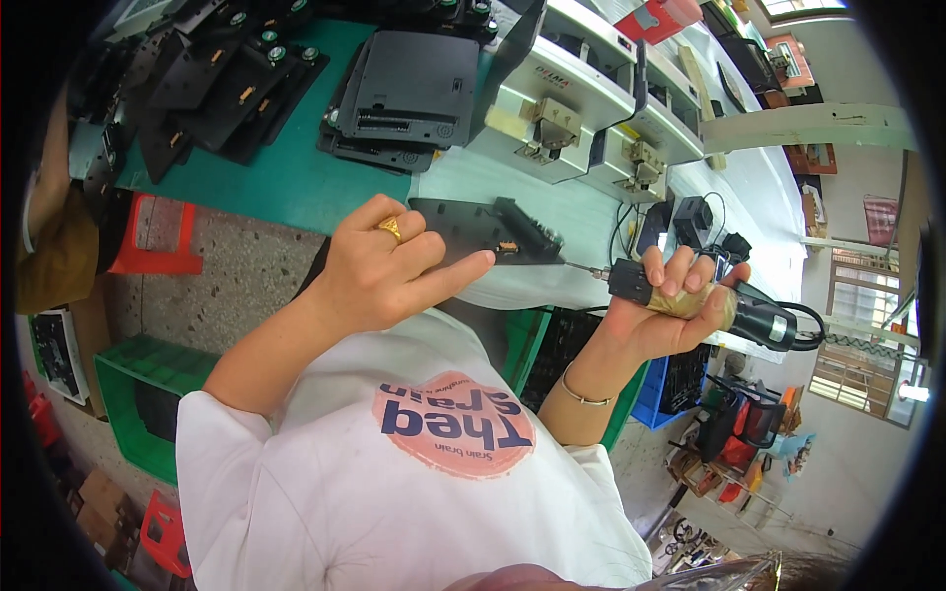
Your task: The person assembles plastic housing components by securing them together with screws using an electric screwdriver.
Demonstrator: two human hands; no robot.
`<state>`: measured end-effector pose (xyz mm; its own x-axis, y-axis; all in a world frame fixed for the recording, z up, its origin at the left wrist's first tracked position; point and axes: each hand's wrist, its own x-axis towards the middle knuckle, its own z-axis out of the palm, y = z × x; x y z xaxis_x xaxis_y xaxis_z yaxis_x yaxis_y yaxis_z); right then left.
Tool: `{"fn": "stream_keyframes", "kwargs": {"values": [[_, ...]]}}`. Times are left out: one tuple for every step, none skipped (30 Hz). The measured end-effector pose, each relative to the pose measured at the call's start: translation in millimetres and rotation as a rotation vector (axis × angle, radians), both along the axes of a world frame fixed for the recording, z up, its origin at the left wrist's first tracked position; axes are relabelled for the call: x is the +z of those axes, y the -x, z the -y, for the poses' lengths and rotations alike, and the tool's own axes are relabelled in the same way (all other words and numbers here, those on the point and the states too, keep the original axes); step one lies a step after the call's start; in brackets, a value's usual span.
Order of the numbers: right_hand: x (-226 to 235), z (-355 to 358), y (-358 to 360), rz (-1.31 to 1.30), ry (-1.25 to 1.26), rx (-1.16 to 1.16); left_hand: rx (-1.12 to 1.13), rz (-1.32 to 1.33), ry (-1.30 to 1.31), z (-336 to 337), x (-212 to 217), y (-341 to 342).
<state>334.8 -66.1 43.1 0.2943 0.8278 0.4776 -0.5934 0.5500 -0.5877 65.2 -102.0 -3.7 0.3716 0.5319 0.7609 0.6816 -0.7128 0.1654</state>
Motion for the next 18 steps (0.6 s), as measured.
{"fn": "stream_keyframes", "kwargs": {"values": [[-1.3,0.1,-0.6,-0.006,-0.010,0.000,-0.003,-0.008,-0.012,-1.1,4.0,0.3],[-3.6,0.7,1.5,0.000,0.056,-0.036,-0.003,-0.016,-0.023,-3.4,9.6,-0.7],[-5.6,1.1,4.2,0.007,0.123,-0.072,-0.013,0.028,-0.055,-6.1,15.8,-3.3],[-7.3,1.3,7.6,0.012,0.161,-0.089,-0.025,0.073,-0.086,-8.4,20.9,-4.7],[-10.3,1.1,10.2,0.002,0.155,-0.089,-0.027,0.063,-0.093,-10.1,24.7,-3.3],[-13.8,0.9,12.1,0.066,0.188,-0.098,-0.065,0.072,-0.006,-11.8,28.0,-1.9],[-17.4,1.0,14.5,0.131,0.223,-0.107,-0.103,0.082,0.083,-13.3,30.1,-1.3],[-20.6,0.1,19.4,0.117,0.213,-0.110,-0.105,0.073,0.081,-14.3,30.8,-2.6],[-22.5,-0.4,23.3,0.109,0.211,-0.113,-0.104,0.136,0.129,-15.3,30.1,-5.9],[-24.1,-0.6,26.6,0.127,0.228,-0.113,-0.102,0.200,0.178,-16.0,28.6,-8.2],[-25.2,-1.5,28.9,0.145,0.244,-0.111,-0.102,0.192,0.177,-16.4,27.0,-9.8],[-26.0,-2.2,30.9,0.141,0.241,-0.107,-0.105,0.189,0.159,-16.6,25.1,-11.3],[-26.7,-2.7,30.9,0.134,0.241,-0.107,-0.108,0.185,0.142,-17.2,23.4,-12.3],[-28.0,-3.4,31.5,0.132,0.250,-0.104,-0.105,0.177,0.141,-18.3,21.6,-12.5],[-29.3,-4.0,32.2,0.130,0.259,-0.100,-0.102,0.212,0.143,-19.7,20.2,-12.3],[-30.1,-4.1,31.5,0.122,0.258,-0.095,-0.098,0.246,0.144,-20.6,19.8,-11.6],[-30.3,-4.8,30.3,0.112,0.266,-0.107,-0.091,0.238,0.141,-21.8,20.4,-9.3],[-30.5,-5.2,28.7,0.102,0.272,-0.118,-0.047,0.397,0.228,-23.1,21.6,-6.7]]}}
